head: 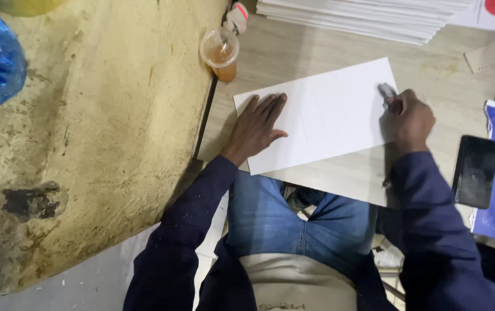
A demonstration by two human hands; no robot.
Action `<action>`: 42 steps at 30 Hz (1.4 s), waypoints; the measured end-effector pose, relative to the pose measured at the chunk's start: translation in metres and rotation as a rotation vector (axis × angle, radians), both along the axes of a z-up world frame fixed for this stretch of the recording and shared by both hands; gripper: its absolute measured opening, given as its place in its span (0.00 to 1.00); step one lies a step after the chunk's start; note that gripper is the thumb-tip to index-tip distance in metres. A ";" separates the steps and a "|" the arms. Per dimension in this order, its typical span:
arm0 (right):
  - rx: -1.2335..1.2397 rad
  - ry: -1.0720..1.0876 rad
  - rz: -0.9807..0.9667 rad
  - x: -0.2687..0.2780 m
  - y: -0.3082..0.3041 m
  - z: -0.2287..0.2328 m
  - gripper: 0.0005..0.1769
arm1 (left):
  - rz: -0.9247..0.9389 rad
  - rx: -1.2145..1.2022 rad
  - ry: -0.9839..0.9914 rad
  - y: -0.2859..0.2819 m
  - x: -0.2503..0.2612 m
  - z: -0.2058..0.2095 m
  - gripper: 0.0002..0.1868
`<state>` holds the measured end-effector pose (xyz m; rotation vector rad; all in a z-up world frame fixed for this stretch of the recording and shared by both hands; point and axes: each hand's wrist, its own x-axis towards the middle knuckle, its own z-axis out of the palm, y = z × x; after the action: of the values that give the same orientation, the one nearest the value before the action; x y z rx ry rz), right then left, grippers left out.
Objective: The person repeatedly wipes the surface of rectangular paper sheets with a small cloth. They handle the sheets one by one, wiping them thoroughly before placing them into a stack on the table.
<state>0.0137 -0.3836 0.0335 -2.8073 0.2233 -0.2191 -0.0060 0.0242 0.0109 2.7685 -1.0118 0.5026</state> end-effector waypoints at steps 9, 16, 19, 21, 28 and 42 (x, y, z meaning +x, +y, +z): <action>0.387 0.371 0.338 -0.009 0.034 0.002 0.08 | 0.148 -0.388 0.064 -0.141 -0.060 0.005 0.48; -0.064 0.141 0.175 0.095 0.065 0.009 0.21 | 0.109 -0.068 0.121 -0.135 -0.055 0.008 0.53; 0.130 0.116 0.493 0.078 0.183 -0.024 0.14 | 0.082 -0.016 0.258 -0.138 -0.044 0.010 0.53; 0.240 0.003 1.121 0.020 0.277 -0.034 0.11 | -0.018 0.169 0.300 -0.132 -0.032 0.003 0.43; -0.007 0.361 0.357 0.032 0.232 0.037 0.20 | 0.133 -0.056 0.078 -0.138 -0.057 -0.034 0.43; 0.206 0.048 0.482 0.067 0.157 0.022 0.09 | 0.030 -0.386 0.162 -0.082 -0.048 -0.026 0.59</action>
<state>0.0811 -0.2268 0.0554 -2.5670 -0.3962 -0.0140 -0.0536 -0.0582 -0.0153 2.4373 -0.7466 0.4178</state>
